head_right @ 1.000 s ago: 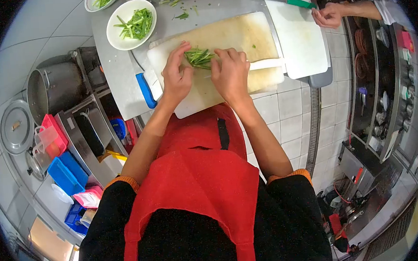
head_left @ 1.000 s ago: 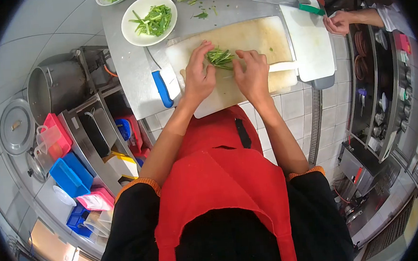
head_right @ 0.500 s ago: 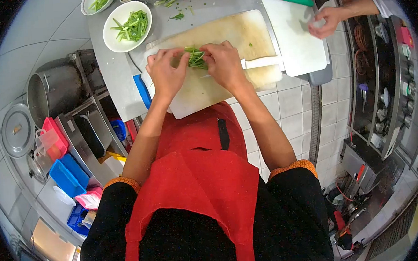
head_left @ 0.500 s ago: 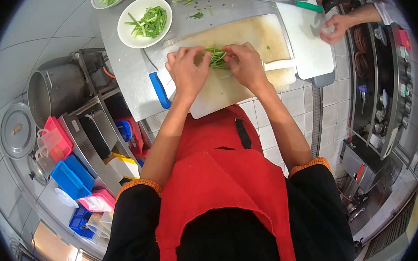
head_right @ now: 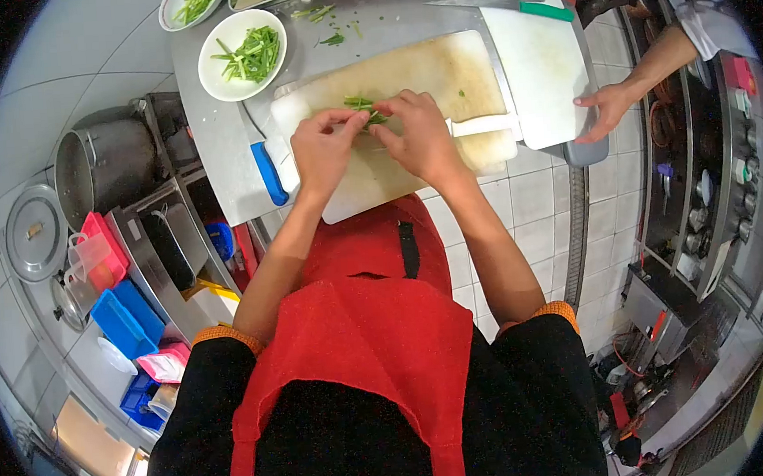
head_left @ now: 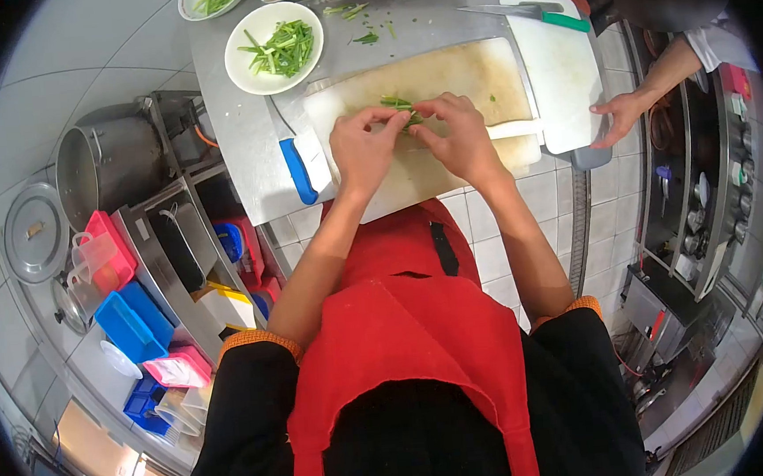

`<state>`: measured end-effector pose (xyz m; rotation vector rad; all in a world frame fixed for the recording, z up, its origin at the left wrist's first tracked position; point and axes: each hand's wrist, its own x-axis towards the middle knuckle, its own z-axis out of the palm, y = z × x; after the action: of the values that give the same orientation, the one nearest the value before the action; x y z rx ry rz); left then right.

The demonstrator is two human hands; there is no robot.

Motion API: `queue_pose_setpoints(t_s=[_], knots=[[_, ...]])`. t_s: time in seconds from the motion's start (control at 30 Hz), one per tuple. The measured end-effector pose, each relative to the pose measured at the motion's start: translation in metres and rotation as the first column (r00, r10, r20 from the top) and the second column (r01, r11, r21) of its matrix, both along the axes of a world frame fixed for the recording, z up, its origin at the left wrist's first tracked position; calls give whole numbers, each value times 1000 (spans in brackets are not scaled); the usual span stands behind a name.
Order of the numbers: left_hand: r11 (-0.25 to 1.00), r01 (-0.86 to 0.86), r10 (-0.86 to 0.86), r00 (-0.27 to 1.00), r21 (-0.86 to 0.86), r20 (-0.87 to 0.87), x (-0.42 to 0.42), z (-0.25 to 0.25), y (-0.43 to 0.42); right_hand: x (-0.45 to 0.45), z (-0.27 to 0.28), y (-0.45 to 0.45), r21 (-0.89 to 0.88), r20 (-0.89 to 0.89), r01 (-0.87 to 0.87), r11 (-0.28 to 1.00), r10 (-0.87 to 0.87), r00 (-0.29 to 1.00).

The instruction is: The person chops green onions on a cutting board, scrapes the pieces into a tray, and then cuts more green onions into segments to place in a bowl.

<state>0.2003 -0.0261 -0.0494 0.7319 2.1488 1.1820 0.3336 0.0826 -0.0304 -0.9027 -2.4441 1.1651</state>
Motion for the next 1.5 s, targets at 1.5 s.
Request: queue_pose_setpoints(t_s=[1.5], knots=[[967,230,-115,772,107,-625,-33,-22,-15,-14,-23,24,150,48,13,989,-20,999]])
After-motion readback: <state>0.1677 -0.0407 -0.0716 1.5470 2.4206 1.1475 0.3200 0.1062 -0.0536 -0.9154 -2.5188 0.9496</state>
